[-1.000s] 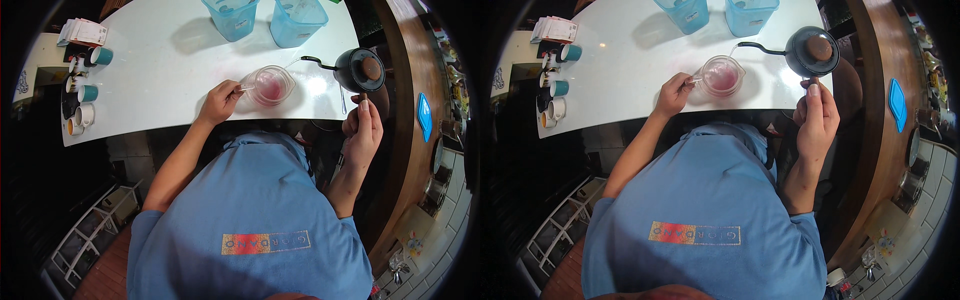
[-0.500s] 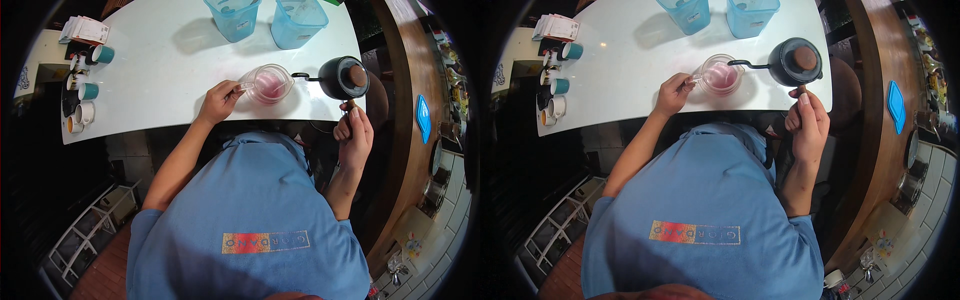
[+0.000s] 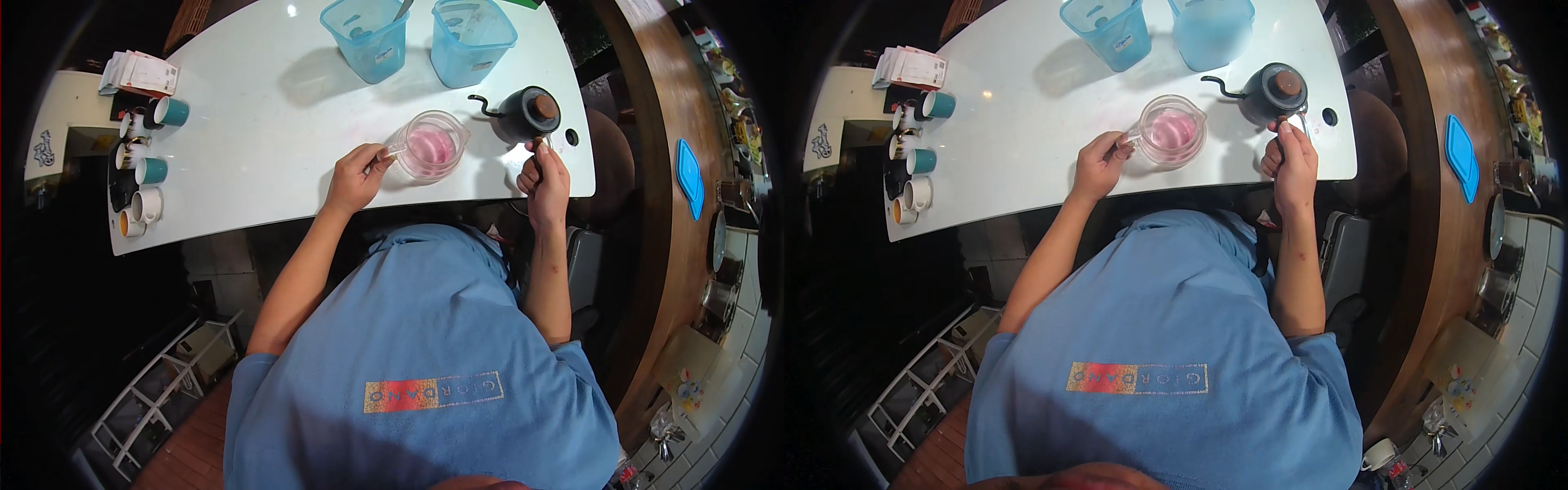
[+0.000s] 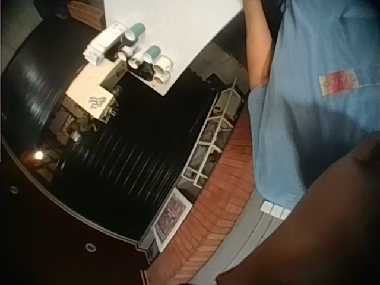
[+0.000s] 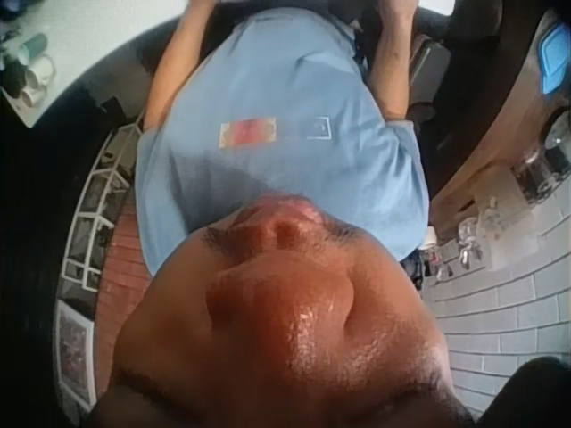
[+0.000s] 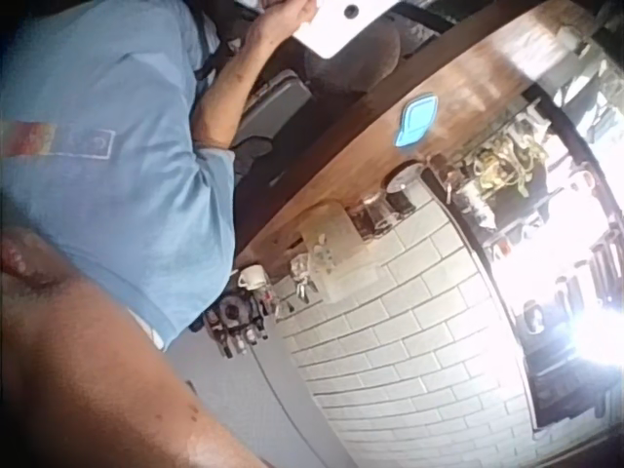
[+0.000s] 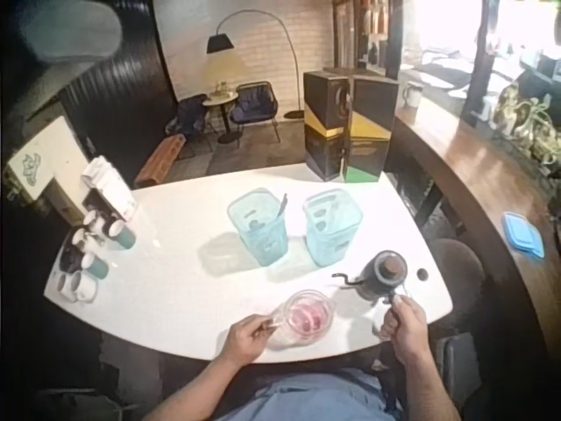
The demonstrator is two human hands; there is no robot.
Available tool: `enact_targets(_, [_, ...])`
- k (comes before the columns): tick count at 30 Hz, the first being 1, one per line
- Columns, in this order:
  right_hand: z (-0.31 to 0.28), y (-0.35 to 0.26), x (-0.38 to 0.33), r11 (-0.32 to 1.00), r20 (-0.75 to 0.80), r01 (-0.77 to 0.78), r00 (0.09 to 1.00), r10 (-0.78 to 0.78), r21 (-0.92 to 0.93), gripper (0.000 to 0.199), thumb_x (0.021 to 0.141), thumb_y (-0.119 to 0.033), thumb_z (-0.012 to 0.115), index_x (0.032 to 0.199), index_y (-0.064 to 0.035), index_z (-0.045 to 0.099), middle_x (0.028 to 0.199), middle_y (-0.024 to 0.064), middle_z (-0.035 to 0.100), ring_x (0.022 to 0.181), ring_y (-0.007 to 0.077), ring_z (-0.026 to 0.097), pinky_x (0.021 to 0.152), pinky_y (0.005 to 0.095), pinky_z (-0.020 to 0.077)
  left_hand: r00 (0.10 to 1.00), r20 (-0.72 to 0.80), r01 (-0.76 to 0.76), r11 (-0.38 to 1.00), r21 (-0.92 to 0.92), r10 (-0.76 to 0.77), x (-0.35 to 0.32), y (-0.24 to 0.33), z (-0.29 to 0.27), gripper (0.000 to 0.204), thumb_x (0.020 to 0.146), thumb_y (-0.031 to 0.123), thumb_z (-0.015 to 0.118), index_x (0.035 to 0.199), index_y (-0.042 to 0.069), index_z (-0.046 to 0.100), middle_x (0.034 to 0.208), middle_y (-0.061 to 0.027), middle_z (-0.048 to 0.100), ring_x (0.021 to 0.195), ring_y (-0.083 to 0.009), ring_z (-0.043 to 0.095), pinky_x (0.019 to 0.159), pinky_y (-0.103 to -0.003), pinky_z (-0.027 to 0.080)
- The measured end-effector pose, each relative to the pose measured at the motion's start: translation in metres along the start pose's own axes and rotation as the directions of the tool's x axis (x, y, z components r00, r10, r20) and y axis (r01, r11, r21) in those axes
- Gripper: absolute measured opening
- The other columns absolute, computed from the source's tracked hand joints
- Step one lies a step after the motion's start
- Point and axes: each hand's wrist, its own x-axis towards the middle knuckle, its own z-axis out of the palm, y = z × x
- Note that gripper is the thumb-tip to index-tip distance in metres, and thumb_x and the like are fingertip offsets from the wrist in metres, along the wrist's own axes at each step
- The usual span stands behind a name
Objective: The person carries a tray to a counter, scoops powder from containers into a pitcher with a spoon, pours water from a kettle into a small pot, and then pours the liquid into the pitcher and stirs it.
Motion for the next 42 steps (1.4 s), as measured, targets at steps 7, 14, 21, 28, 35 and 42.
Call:
enact_targets(7, [0.003, 0.016, 0.012, 1.0, -0.009, -0.017, 1.0, 0.017, -0.004, 0.025, 0.099, -0.026, 0.047, 0.102, -0.003, 0.056, 0.06, -0.0051, 0.034, 0.049, 0.0041, 0.027, 0.046, 0.0216, 0.0216, 1.0, 0.025, 0.002, 0.999, 0.033, -0.003, 0.002, 0.008, -0.003, 0.019, 0.087, 0.016, 0.07, 0.091, -0.001, 0.063, 0.074, -0.0063, 0.058, 0.059, -0.0127, 0.05, 0.055, -0.025, 0.042])
enact_targets(14, [0.007, 0.024, 0.02, 1.0, 0.019, -0.007, 1.0, 0.007, 0.0, 0.025, 0.099, -0.026, 0.046, 0.101, -0.0031, 0.055, 0.061, -0.0049, 0.036, 0.049, 0.0041, 0.029, 0.045, 0.0213, 0.0215, 0.999, 0.039, -0.025, 0.999, 0.019, 0.024, 0.004, 0.012, -0.003, 0.016, 0.086, 0.014, 0.07, 0.09, -0.001, 0.064, 0.075, -0.0051, 0.058, 0.059, -0.0115, 0.048, 0.055, -0.024, 0.042])
enact_targets(21, [-0.001, 0.02, 0.026, 0.98, 0.061, 0.037, 0.998, -0.025, -0.197, 0.04, 0.1, -0.036, 0.045, 0.102, 0.0016, 0.059, 0.062, -0.0008, 0.048, 0.053, 0.0081, 0.042, 0.05, 0.0227, 0.0333, 0.992, 0.123, 0.04, 0.999, 0.015, -0.042, 0.004, 0.009, -0.003, 0.021, 0.088, 0.012, 0.067, 0.099, -0.005, 0.063, 0.079, -0.0069, 0.056, 0.071, -0.0131, 0.052, 0.064, -0.024, 0.043])
enact_targets(28, [-0.032, -0.004, 0.014, 0.442, -0.382, -0.188, 0.83, -0.406, -0.877, 0.041, 0.084, -0.042, 0.065, 0.092, -0.0022, 0.068, 0.072, 0.0125, 0.066, 0.073, 0.027, 0.065, 0.069, 0.0373, 0.049, 0.999, 0.048, 0.013, 1.0, 0.003, -0.013, 0.003, 0.006, 0.0, 0.02, 0.085, 0.013, 0.071, 0.099, 0.0, 0.066, 0.079, -0.0047, 0.06, 0.062, -0.011, 0.052, 0.057, -0.023, 0.044])
enact_targets(35, [-0.067, 0.011, 0.011, 0.344, -0.368, -0.254, 0.873, -0.321, -0.904, 0.033, 0.083, -0.036, 0.067, 0.089, -0.0032, 0.064, 0.081, 0.0137, 0.066, 0.077, 0.0313, 0.064, 0.07, 0.0409, 0.0493, 0.99, 0.132, 0.057, 0.998, 0.017, -0.059, 0.004, 0.011, -0.003, 0.023, 0.089, 0.01, 0.066, 0.106, -0.006, 0.063, 0.084, -0.0056, 0.057, 0.071, -0.0091, 0.05, 0.062, -0.021, 0.042])
enact_targets(42, [-0.068, 0.003, 0.011, 0.177, -0.188, -0.125, 0.893, -0.41, -0.976, 0.027, 0.092, -0.028, 0.056, 0.093, -0.0013, 0.061, 0.083, 0.0224, 0.065, 0.081, 0.041, 0.064, 0.071, 0.0444, 0.0494, 0.996, 0.081, 0.042, 0.999, 0.029, -0.044, 0.003, 0.011, -0.001, 0.022, 0.087, 0.013, 0.069, 0.102, -0.002, 0.066, 0.08, -0.0043, 0.059, 0.064, -0.0094, 0.049, 0.058, -0.022, 0.042])
